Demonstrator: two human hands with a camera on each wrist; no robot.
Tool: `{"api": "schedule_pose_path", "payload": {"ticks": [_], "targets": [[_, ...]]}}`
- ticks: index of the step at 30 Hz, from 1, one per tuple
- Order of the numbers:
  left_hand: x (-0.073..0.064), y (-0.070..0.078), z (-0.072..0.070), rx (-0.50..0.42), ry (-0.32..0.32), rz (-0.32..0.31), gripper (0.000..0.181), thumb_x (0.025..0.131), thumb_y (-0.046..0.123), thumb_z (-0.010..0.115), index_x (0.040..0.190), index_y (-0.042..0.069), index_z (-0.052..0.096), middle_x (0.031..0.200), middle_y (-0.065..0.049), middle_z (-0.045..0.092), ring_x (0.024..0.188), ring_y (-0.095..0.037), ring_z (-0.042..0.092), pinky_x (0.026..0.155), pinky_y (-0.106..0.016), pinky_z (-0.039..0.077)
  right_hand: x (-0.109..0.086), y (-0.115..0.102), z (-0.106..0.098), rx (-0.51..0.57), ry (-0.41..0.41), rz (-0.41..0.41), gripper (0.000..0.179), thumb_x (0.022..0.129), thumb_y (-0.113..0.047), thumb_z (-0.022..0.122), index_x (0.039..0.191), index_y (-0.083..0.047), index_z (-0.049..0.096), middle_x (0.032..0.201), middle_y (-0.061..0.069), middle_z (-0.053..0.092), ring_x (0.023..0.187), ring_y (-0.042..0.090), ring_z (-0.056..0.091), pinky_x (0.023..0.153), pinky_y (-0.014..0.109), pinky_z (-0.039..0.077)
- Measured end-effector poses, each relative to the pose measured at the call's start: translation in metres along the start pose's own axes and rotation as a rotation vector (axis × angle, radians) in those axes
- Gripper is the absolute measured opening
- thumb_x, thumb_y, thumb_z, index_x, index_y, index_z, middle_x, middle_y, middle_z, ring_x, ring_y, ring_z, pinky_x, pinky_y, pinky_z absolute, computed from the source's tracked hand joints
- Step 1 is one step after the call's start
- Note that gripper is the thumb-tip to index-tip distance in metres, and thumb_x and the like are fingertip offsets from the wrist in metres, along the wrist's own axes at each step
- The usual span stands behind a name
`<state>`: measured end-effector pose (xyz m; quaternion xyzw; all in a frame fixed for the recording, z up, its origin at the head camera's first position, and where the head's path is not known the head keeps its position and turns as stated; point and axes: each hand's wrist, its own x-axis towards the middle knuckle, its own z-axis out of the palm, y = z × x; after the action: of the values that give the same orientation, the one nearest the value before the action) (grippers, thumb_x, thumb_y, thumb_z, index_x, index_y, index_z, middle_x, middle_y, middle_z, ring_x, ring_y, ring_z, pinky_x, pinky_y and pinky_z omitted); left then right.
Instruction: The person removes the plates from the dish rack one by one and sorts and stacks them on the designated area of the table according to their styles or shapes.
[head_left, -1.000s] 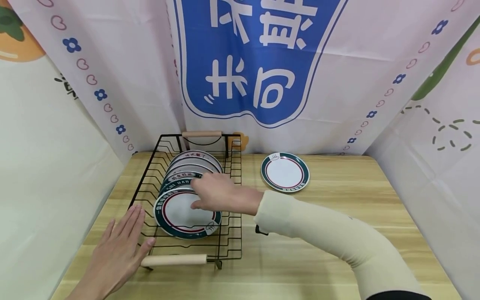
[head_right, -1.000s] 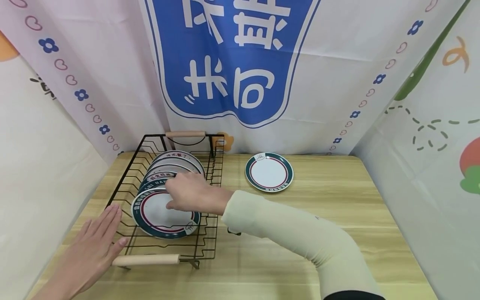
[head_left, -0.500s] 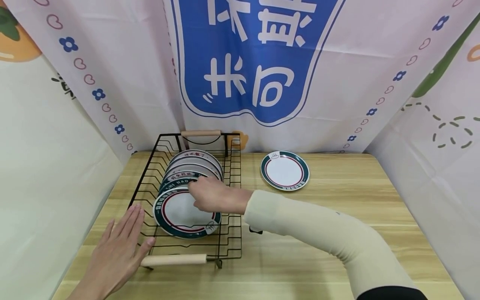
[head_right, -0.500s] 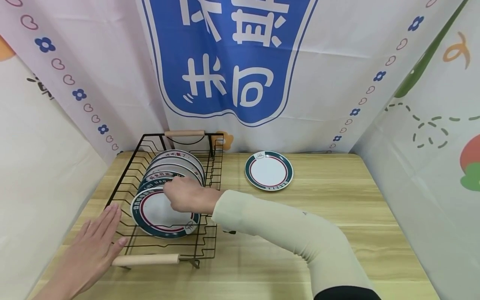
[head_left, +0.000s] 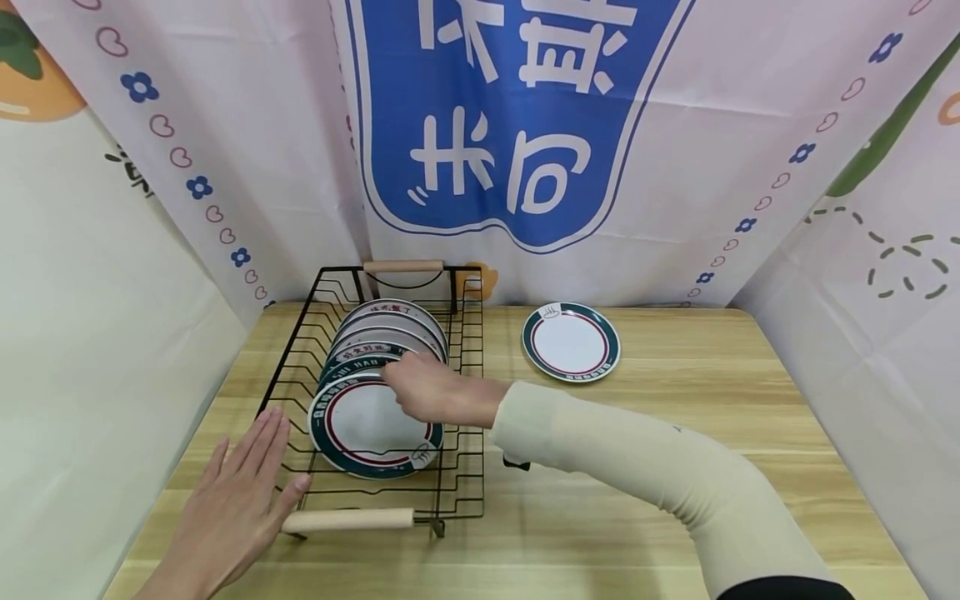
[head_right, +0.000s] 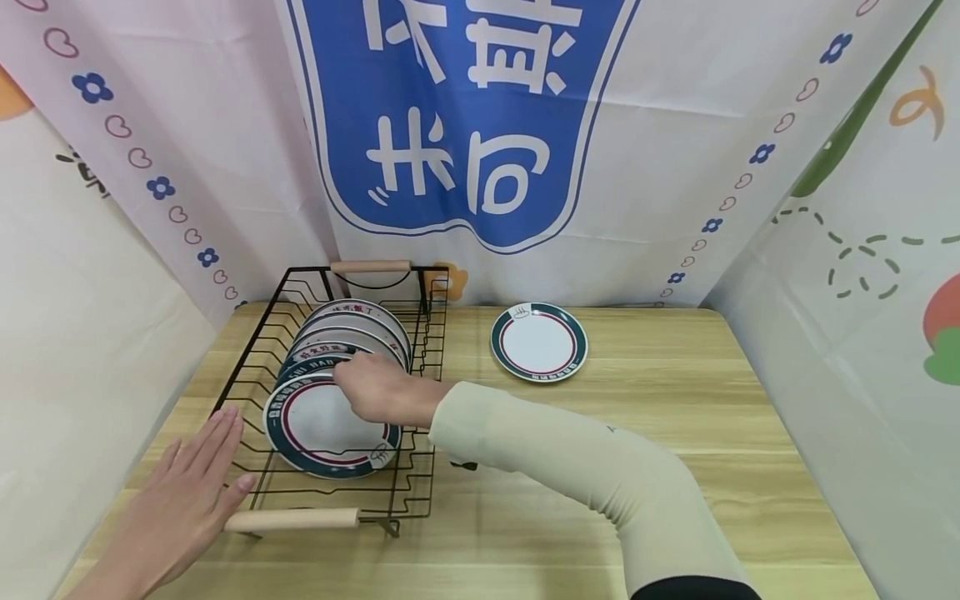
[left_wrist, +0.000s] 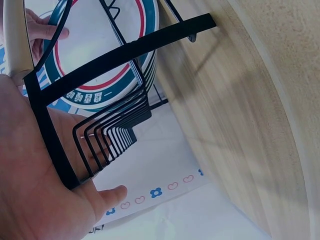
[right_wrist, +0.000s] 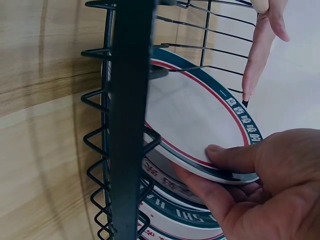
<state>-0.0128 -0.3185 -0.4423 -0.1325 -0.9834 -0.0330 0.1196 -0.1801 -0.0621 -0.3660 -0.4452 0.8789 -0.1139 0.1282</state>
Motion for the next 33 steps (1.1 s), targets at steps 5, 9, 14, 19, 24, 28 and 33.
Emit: {"api": "schedule_pose_path", "payload": {"ticks": [5, 9, 14, 19, 24, 28, 33], "targets": [[-0.001, 0.001, 0.0, -0.003, -0.004, -0.005, 0.078, 0.112, 0.046, 0.046, 0.167, -0.002, 0.019, 0.178, -0.015, 0.009, 0.165, -0.022, -0.002, 0.129, -0.039, -0.017, -0.002, 0.001, 0.001, -0.02, 0.024, -0.034, 0.016, 0.105, -0.006, 0.064, 0.118, -0.005, 0.072, 0.099, 0.004, 0.075, 0.089, 0.013, 0.071, 0.071, 0.021, 0.057], [-0.001, 0.001, -0.001, -0.002, -0.007, -0.011, 0.078, 0.112, 0.046, 0.046, 0.167, -0.002, 0.021, 0.178, -0.014, 0.009, 0.165, -0.022, -0.001, 0.129, -0.038, -0.017, -0.006, 0.001, 0.001, -0.045, 0.054, -0.072, 0.016, 0.104, -0.004, 0.063, 0.117, -0.006, 0.073, 0.096, 0.002, 0.075, 0.087, 0.011, 0.071, 0.074, 0.022, 0.058], [-0.001, 0.001, -0.002, 0.0, -0.018, -0.014, 0.078, 0.112, 0.046, 0.046, 0.167, -0.003, 0.019, 0.178, -0.014, 0.008, 0.165, -0.024, -0.001, 0.129, -0.038, -0.018, -0.011, 0.003, 0.001, -0.004, 0.078, -0.087, 0.018, 0.104, -0.002, 0.062, 0.12, -0.003, 0.071, 0.095, 0.004, 0.073, 0.081, 0.01, 0.069, 0.069, 0.017, 0.055], [0.0, 0.0, -0.002, 0.005, -0.021, -0.011, 0.079, 0.112, 0.046, 0.046, 0.167, -0.002, 0.018, 0.178, -0.014, 0.007, 0.165, -0.024, -0.001, 0.128, -0.038, -0.019, -0.019, 0.003, -0.003, 0.013, 0.127, -0.075, 0.021, 0.102, 0.002, 0.064, 0.122, -0.002, 0.071, 0.099, 0.007, 0.077, 0.084, 0.013, 0.076, 0.064, 0.013, 0.055], [-0.001, -0.001, -0.002, 0.008, -0.016, -0.006, 0.079, 0.112, 0.045, 0.046, 0.168, -0.002, 0.015, 0.179, -0.013, 0.004, 0.165, -0.024, -0.003, 0.129, -0.039, -0.019, -0.026, 0.005, -0.009, 0.002, 0.199, -0.056, 0.012, 0.102, -0.001, 0.067, 0.113, -0.001, 0.072, 0.09, 0.009, 0.078, 0.076, 0.015, 0.077, 0.056, 0.012, 0.051], [0.0, 0.0, -0.002, 0.007, -0.019, -0.007, 0.079, 0.112, 0.045, 0.046, 0.168, -0.001, 0.014, 0.179, -0.013, 0.004, 0.165, -0.024, -0.003, 0.128, -0.038, -0.019, -0.034, 0.009, -0.017, 0.046, 0.225, -0.026, 0.011, 0.105, -0.007, 0.066, 0.114, -0.002, 0.071, 0.084, 0.009, 0.076, 0.068, 0.012, 0.073, 0.057, 0.012, 0.052], [0.001, 0.001, -0.001, 0.01, -0.031, -0.015, 0.079, 0.112, 0.045, 0.046, 0.168, -0.001, 0.013, 0.179, -0.014, 0.003, 0.165, -0.024, -0.004, 0.128, -0.038, -0.02, -0.047, 0.018, -0.028, 0.148, 0.272, -0.032, 0.013, 0.105, -0.007, 0.065, 0.116, -0.001, 0.07, 0.084, 0.009, 0.075, 0.063, 0.009, 0.069, 0.062, 0.015, 0.054]]}}
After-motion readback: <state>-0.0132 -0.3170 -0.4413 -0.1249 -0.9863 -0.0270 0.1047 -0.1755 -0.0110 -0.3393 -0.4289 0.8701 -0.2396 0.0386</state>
